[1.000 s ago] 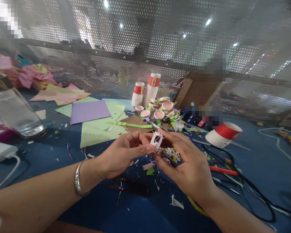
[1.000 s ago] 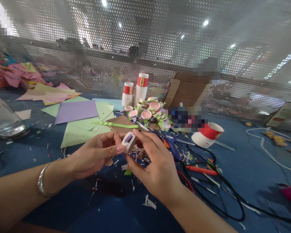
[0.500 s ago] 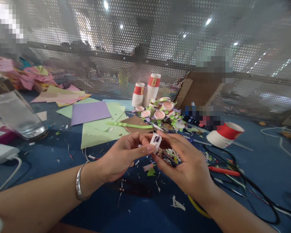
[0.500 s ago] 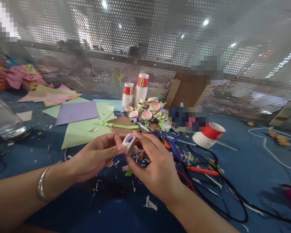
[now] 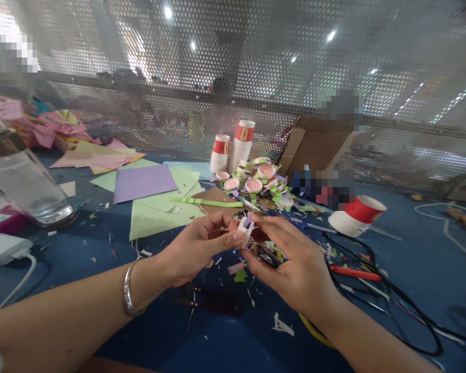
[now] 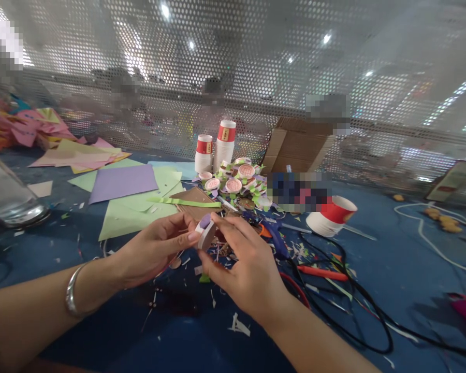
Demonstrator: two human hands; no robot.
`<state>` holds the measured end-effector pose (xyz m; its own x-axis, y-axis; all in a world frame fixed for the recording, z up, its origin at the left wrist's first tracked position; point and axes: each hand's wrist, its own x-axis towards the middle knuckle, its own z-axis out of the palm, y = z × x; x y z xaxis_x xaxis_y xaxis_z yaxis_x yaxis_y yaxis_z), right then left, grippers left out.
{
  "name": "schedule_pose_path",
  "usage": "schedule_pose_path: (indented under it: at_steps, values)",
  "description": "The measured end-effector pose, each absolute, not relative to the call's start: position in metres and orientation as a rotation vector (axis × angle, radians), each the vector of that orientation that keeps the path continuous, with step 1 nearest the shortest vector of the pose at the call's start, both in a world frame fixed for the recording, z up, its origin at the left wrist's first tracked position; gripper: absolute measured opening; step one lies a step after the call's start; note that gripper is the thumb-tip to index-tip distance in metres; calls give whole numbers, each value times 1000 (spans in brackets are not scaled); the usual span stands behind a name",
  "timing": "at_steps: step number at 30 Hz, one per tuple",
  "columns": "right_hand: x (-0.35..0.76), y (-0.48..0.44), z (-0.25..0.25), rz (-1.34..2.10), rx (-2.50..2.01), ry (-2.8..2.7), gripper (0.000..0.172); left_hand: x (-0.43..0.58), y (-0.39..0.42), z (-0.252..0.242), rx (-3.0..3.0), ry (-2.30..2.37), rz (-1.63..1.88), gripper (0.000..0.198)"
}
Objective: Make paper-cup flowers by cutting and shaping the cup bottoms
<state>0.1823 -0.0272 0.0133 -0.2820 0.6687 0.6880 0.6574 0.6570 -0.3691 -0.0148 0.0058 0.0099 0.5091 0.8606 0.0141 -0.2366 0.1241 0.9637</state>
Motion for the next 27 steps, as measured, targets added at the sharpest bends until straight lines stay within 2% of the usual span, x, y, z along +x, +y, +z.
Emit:
schedule_pose_path:
  at_steps: [3,9,14,19,27]
  values:
    - [183,-26,11,28,-1027,-2002,44,-15,6,10,1198,662,896,27]
    - [183,-24,10,35,-1032,-2015,45,-17,7,8,1205,756,809,37]
    - [184,-25,16,120,-1106,-1961,47,-15,12,11,935,613,839,27]
    - [184,-24,19,397,-1174,-1774,34,-13,22,15,684,531,969,10]
    - [183,-21,16,943,-1123,-1584,39,-11,21,18,646,515,978,11]
